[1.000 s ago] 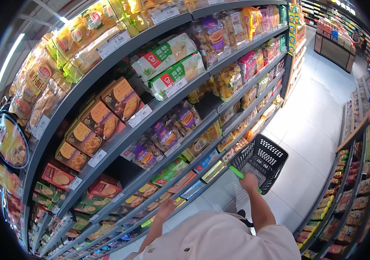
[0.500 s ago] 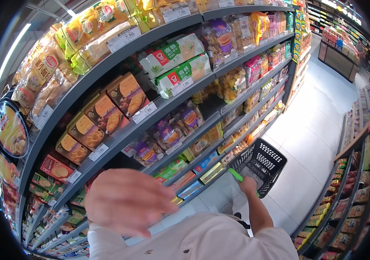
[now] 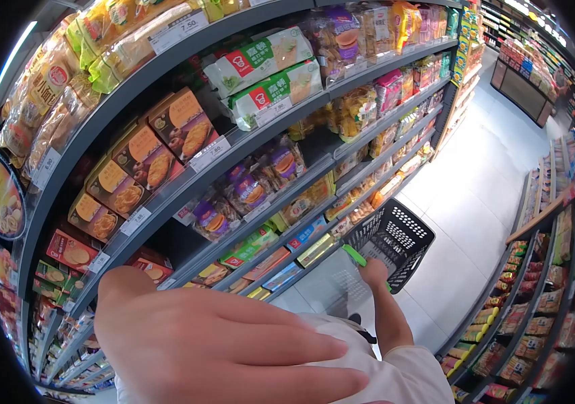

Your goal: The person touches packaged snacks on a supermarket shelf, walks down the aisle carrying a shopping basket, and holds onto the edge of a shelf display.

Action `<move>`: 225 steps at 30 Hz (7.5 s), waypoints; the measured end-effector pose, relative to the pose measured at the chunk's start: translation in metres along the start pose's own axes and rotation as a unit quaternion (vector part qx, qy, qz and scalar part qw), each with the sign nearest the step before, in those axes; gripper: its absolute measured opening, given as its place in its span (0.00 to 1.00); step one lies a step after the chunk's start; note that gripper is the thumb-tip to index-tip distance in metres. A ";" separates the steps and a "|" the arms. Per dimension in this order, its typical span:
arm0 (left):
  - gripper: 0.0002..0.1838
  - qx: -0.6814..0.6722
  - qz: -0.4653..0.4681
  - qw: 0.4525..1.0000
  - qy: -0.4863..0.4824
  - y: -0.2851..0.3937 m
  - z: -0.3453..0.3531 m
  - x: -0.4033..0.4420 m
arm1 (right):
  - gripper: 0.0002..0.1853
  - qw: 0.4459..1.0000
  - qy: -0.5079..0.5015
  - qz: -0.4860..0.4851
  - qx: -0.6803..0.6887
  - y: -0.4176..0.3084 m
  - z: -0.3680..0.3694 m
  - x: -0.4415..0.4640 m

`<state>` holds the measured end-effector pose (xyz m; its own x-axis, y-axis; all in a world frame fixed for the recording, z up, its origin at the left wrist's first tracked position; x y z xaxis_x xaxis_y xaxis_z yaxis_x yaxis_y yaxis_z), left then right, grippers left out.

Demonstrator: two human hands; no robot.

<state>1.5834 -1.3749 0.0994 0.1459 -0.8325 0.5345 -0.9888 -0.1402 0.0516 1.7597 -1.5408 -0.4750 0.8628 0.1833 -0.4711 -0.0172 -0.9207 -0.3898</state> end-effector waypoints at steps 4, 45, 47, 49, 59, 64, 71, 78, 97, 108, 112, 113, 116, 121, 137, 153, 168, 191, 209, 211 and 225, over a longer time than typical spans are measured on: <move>0.18 -0.085 -0.050 0.994 -0.052 -0.001 -0.002 0.003 | 0.19 1.000 -0.007 0.006 0.011 0.001 0.006 0.010; 0.31 -0.347 -0.766 0.511 -0.174 0.083 0.399 -0.530 | 0.16 0.998 0.012 -0.020 0.066 0.014 -0.002 0.023; 0.31 -0.377 -0.762 0.508 -0.140 0.072 0.416 -0.538 | 0.16 0.997 0.016 -0.020 0.068 0.019 -0.002 0.027; 0.31 -0.389 -0.802 0.443 -0.095 0.050 0.419 -0.510 | 0.15 0.997 0.007 -0.024 0.078 0.021 -0.004 0.031; 0.30 -0.375 -0.783 0.494 -0.049 -0.019 0.447 -0.416 | 0.14 0.995 0.010 -0.019 0.098 0.037 -0.022 0.056; 0.30 -0.349 -0.802 0.473 -0.110 -0.004 0.446 -0.410 | 0.16 0.993 0.037 0.000 0.111 0.050 -0.032 0.074; 0.31 -0.344 -0.851 0.363 -0.162 0.013 0.453 -0.435 | 0.17 0.991 0.041 0.006 0.126 0.071 -0.056 0.104; 0.31 -0.380 -0.822 0.388 -0.172 -0.061 0.485 -0.429 | 0.17 0.994 0.020 0.023 0.108 0.092 -0.098 0.121; 0.30 -0.476 -0.766 0.429 -0.050 -0.291 0.536 -0.377 | 0.22 0.998 -0.013 0.043 0.033 0.148 -0.161 0.185; 0.24 -0.493 -0.814 0.305 0.027 -0.269 0.546 -0.410 | 0.21 0.998 -0.021 0.061 0.007 0.174 -0.195 0.213; 0.24 -0.495 -0.813 0.300 0.062 -0.277 0.554 -0.400 | 0.23 0.998 -0.016 0.063 0.014 0.185 -0.204 0.224; 0.24 -0.489 -0.812 0.307 0.081 -0.280 0.556 -0.396 | 0.23 0.998 -0.016 0.061 0.015 0.187 -0.207 0.228; 0.24 -0.482 -0.815 0.304 0.105 -0.288 0.566 -0.379 | 0.22 0.998 -0.016 0.058 0.028 0.202 -0.213 0.242; 0.23 -0.478 -0.818 0.305 0.099 -0.293 0.589 -0.335 | 0.20 0.998 -0.027 0.020 0.052 0.216 -0.243 0.252; 0.28 -0.405 -0.843 0.348 0.069 -0.380 0.605 -0.185 | 0.20 0.994 -0.036 -0.022 0.102 0.288 -0.299 0.309; 0.27 -0.408 -0.844 0.347 0.013 -0.380 0.615 -0.163 | 0.19 0.993 -0.053 -0.024 0.103 0.311 -0.330 0.331; 0.26 -0.428 -0.832 0.342 0.088 -0.344 0.692 -0.213 | 0.20 0.991 -0.067 -0.021 0.115 0.318 -0.336 0.336; 0.27 -0.364 -0.855 0.280 0.242 -0.211 0.644 -0.222 | 0.19 0.999 -0.025 -0.034 0.032 0.311 -0.304 0.328; 0.18 -0.420 -0.742 0.315 0.418 -0.068 0.738 -0.344 | 0.21 0.996 -0.066 -0.026 -0.053 0.271 -0.230 0.256; 0.18 -0.440 -0.715 0.322 0.439 -0.068 0.734 -0.339 | 0.21 0.997 -0.059 -0.033 -0.037 0.257 -0.238 0.238; 0.16 -0.438 -0.647 0.389 0.488 -0.028 0.735 -0.326 | 0.23 0.993 -0.095 -0.050 -0.042 0.244 -0.215 0.229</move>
<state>1.5874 -1.4936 -0.6967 0.8812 0.2908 -0.3728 0.1983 0.4885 0.8497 2.0618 -1.7976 -0.5081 0.7465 0.3307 -0.5774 0.1129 -0.9182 -0.3798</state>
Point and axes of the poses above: each hand's wrist, its own x-axis towards the middle knuckle, its own z-axis out of the palm, y = z × x, the point moved 4 cm from there along x, towards the middle knuckle, and after that the axes turned 14 degrees about -y, right-handed, at the moved point
